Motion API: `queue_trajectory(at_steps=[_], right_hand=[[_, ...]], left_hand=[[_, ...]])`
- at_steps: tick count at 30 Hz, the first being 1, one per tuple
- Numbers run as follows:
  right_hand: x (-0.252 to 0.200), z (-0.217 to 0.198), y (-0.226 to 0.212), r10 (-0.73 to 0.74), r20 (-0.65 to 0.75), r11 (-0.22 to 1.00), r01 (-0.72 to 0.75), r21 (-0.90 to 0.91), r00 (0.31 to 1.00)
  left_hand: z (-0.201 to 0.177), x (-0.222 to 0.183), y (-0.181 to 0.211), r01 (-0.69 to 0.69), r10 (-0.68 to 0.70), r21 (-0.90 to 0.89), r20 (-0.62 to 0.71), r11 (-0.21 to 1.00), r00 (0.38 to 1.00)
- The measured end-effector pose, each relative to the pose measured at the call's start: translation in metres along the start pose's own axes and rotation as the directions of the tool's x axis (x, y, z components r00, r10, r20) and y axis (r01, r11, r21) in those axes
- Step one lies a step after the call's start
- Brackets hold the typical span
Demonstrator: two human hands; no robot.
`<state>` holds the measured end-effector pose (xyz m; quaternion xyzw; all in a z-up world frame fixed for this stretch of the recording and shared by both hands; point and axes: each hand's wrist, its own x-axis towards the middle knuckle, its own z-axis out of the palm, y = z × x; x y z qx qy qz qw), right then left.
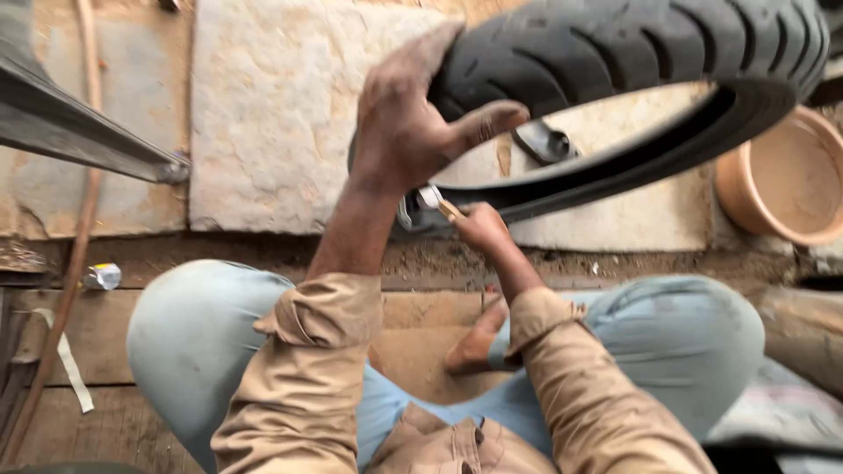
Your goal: The person rubs a tool along the inside of a tire, applies a substance with a brush, and presses a patch onto the surface. They then strike the patch with a wooden block and retrieve items from a small box.
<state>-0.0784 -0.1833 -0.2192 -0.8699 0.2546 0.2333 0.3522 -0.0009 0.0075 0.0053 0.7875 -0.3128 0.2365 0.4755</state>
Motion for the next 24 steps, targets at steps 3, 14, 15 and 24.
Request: queue_trajectory(at_steps=[3,14,15,24], right_hand=[[0.001,0.015,-0.007,0.089,-0.044,0.990,-0.094,-0.108,0.995],[0.013,0.030,0.006,0.097,-0.083,0.981,-0.110,-0.161,0.992],[0.014,0.040,0.009,0.114,-0.112,0.964,-0.137,-0.227,0.987],[0.026,0.036,0.025,0.100,-0.068,0.993,-0.104,-0.057,0.993]], left_hand=[[0.000,-0.006,0.000,0.055,-0.055,0.010,0.024,0.998,0.998],[0.002,-0.004,-0.001,0.049,-0.048,-0.018,0.033,0.999,0.998],[0.004,-0.005,-0.001,0.017,-0.017,0.014,0.019,1.000,1.000],[0.007,-0.004,-0.001,0.035,-0.035,-0.006,0.033,0.999,0.999]])
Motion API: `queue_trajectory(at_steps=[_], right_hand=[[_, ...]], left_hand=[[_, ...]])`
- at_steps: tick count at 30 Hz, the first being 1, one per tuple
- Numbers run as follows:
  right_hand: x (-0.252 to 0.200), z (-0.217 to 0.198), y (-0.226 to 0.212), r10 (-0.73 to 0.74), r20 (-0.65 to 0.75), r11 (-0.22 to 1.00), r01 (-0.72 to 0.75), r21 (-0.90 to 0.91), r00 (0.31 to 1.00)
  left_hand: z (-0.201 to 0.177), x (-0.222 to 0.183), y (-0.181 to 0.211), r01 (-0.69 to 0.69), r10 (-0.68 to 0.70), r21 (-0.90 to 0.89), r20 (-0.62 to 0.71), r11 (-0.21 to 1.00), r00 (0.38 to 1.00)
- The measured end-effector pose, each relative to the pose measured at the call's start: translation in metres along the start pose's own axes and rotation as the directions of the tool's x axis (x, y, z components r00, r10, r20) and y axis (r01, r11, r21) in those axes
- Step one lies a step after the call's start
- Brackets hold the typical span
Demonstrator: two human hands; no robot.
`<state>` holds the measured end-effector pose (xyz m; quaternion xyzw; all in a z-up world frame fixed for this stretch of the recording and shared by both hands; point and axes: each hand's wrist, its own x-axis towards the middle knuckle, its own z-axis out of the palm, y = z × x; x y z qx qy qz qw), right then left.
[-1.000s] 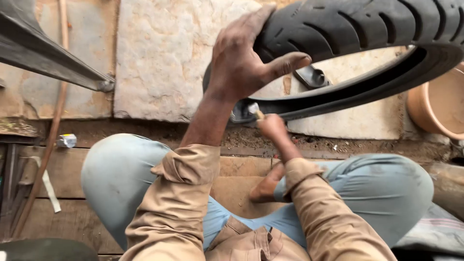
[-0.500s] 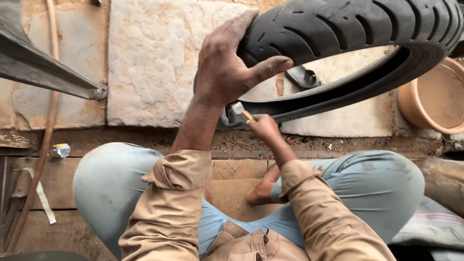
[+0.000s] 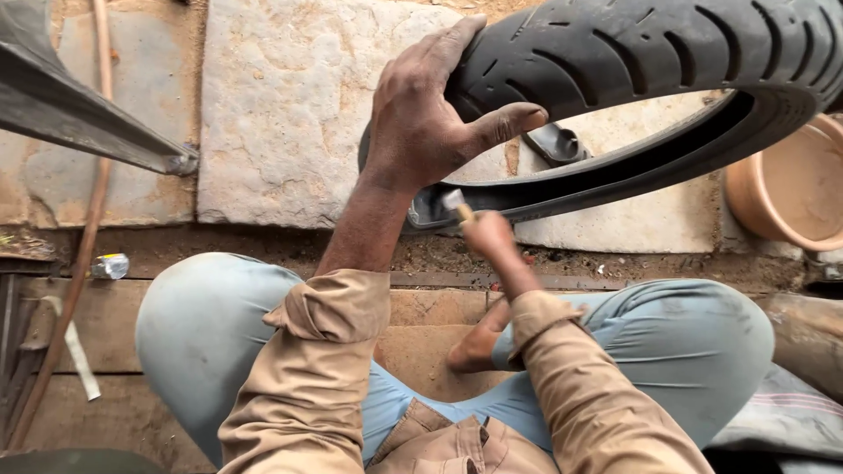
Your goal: The person rubs a tool along the inside of a tire, applies a substance with a brush, and presses a patch onto the surface. They then strike the patch with a wooden block and retrieve items from a small box.
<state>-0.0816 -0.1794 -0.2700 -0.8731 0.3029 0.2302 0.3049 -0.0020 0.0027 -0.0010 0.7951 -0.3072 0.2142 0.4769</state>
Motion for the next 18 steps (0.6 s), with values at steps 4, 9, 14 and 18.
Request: queue_trajectory(at_steps=[4,9,14,18], right_hand=[[-0.015,-0.011,-0.007,0.015,0.053,0.997,-0.019,0.074,0.998],[-0.006,-0.016,-0.008,-0.141,0.011,0.990,0.141,-0.002,0.990],[-0.020,-0.007,-0.014,-0.030,-0.031,0.997,0.028,-0.069,0.999],[-0.026,-0.034,-0.018,-0.073,0.105,0.988,0.058,0.141,0.992]], left_hand=[[-0.001,0.000,0.002,0.008,-0.008,-0.034,-0.001,0.999,1.000],[-0.008,0.001,0.004,0.034,-0.034,-0.008,0.002,0.999,0.999],[-0.004,0.001,0.005,0.026,-0.026,0.000,0.012,1.000,1.000],[-0.004,0.001,0.003,0.037,-0.038,0.023,0.019,0.999,0.999]])
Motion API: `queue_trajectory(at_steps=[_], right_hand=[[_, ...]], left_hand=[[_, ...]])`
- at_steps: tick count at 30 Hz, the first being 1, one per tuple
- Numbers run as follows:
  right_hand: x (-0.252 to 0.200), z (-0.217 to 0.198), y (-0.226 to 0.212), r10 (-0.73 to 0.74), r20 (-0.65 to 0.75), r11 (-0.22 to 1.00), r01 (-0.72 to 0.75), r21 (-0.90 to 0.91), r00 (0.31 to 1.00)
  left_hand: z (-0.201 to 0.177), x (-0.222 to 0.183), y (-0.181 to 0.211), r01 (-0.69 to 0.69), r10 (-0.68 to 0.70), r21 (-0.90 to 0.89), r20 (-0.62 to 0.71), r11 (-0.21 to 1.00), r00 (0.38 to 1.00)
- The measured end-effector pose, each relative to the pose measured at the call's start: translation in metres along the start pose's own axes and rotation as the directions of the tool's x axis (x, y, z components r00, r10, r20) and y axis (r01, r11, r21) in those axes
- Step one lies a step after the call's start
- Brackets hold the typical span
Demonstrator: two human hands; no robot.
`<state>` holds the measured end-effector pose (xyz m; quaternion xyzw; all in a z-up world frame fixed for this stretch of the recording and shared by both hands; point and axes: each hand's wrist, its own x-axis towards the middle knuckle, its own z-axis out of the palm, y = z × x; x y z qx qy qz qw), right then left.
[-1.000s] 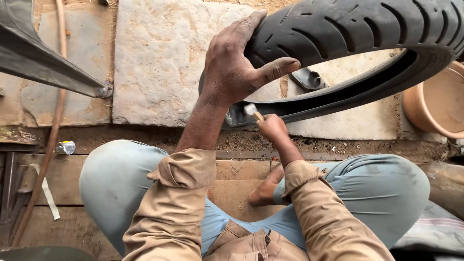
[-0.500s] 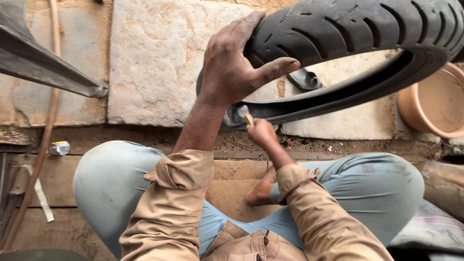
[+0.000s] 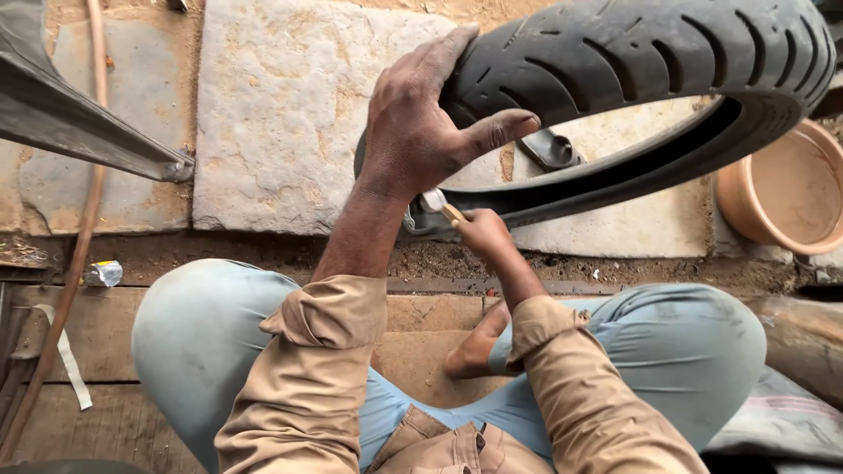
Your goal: The person rubs a tool along the inside of a tire, applies a substance with a brush, and presses a patch onto the surface. They then strike the patch with a wooden block and retrieve items from a small box.
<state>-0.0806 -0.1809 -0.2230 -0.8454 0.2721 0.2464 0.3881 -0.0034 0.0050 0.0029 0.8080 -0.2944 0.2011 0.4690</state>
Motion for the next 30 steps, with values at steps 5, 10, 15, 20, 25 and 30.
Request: queue_trajectory(at_steps=[5,10,15,20,25,30], right_hand=[[0.031,0.031,0.019,0.024,-0.142,0.971,-0.056,-0.231,0.990],[0.011,0.007,-0.001,-0.028,-0.107,0.973,0.002,-0.232,0.994],[0.031,0.036,0.025,0.050,-0.178,0.975,-0.087,-0.205,0.983],[0.031,0.032,0.038,0.153,-0.104,0.947,-0.116,0.298,0.983],[0.037,0.041,0.039,0.284,-0.041,0.807,-0.216,0.550,0.958],[0.043,0.056,0.045,0.107,0.089,0.712,-0.139,0.688,0.990]], left_hand=[[0.002,-0.001,0.001,-0.043,0.042,-0.009,-0.039,0.999,0.998],[-0.005,0.000,0.007,0.025,-0.024,-0.059,0.006,0.998,1.000],[0.001,0.000,0.000,-0.039,0.038,-0.020,-0.045,0.999,0.998],[-0.002,-0.001,0.002,-0.020,0.020,-0.021,-0.012,1.000,1.000],[0.003,0.001,0.001,-0.003,0.003,-0.052,-0.010,0.999,1.000],[0.001,0.000,0.004,-0.008,0.008,-0.041,-0.015,0.999,1.000]])
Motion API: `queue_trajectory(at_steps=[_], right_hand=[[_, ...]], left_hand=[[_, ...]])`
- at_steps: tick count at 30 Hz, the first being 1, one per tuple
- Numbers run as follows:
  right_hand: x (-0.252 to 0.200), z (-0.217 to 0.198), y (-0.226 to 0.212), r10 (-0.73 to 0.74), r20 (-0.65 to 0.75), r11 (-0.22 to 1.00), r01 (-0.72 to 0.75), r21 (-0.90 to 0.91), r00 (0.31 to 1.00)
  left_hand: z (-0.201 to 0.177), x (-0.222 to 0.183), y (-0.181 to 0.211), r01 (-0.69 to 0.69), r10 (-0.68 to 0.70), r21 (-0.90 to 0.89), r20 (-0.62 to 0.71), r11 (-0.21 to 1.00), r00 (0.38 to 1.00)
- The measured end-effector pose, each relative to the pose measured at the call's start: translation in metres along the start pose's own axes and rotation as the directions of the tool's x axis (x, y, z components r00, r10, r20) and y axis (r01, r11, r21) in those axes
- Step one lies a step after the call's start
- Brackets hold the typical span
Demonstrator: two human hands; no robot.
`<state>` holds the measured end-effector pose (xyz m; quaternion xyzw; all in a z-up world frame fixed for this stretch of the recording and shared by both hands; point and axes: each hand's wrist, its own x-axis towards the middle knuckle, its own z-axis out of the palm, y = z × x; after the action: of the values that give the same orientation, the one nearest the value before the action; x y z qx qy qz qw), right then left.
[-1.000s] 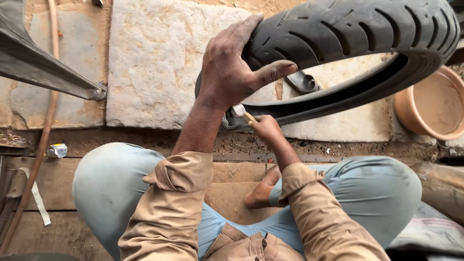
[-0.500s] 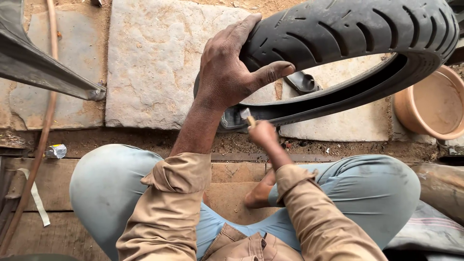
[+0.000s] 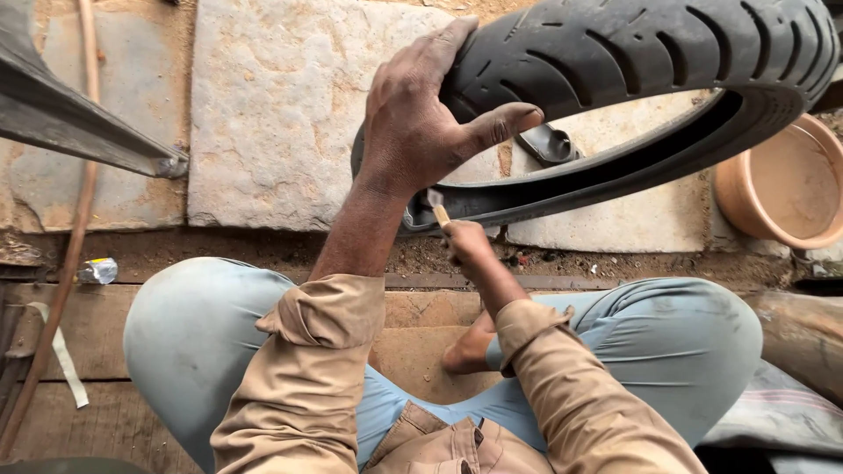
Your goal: The person rubs a tool along the inside of a tire, applies a substance with a brush, and presses a patch onto the surface. They then strike the patch with a wooden block and retrieve items from a small box.
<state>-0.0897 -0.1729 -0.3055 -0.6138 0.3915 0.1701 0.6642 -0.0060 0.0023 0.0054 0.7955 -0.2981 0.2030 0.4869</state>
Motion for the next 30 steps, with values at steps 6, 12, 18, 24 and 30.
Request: queue_trajectory(at_steps=[6,12,18,24,30], right_hand=[[0.009,0.002,0.002,0.097,-0.093,0.987,-0.084,0.140,0.991],[0.008,-0.023,-0.017,0.015,0.018,0.992,-0.013,-0.125,1.000],[-0.024,-0.002,-0.034,-0.068,-0.199,0.790,-0.069,-0.609,0.978],[-0.070,0.010,-0.064,-0.222,-0.065,0.586,0.079,-0.806,0.973],[-0.047,0.015,-0.039,-0.203,-0.118,0.485,-0.004,-0.874,0.972]], left_hand=[[0.004,-0.003,-0.005,-0.011,0.013,0.050,-0.040,0.999,0.999],[0.002,-0.003,-0.003,-0.014,0.015,0.027,-0.023,1.000,1.000],[0.005,-0.005,-0.006,-0.043,0.048,0.093,-0.062,0.995,0.997],[-0.004,-0.001,0.000,0.009,-0.010,0.020,0.010,1.000,1.000],[-0.001,-0.002,-0.005,-0.039,0.039,0.054,-0.013,0.998,0.999]])
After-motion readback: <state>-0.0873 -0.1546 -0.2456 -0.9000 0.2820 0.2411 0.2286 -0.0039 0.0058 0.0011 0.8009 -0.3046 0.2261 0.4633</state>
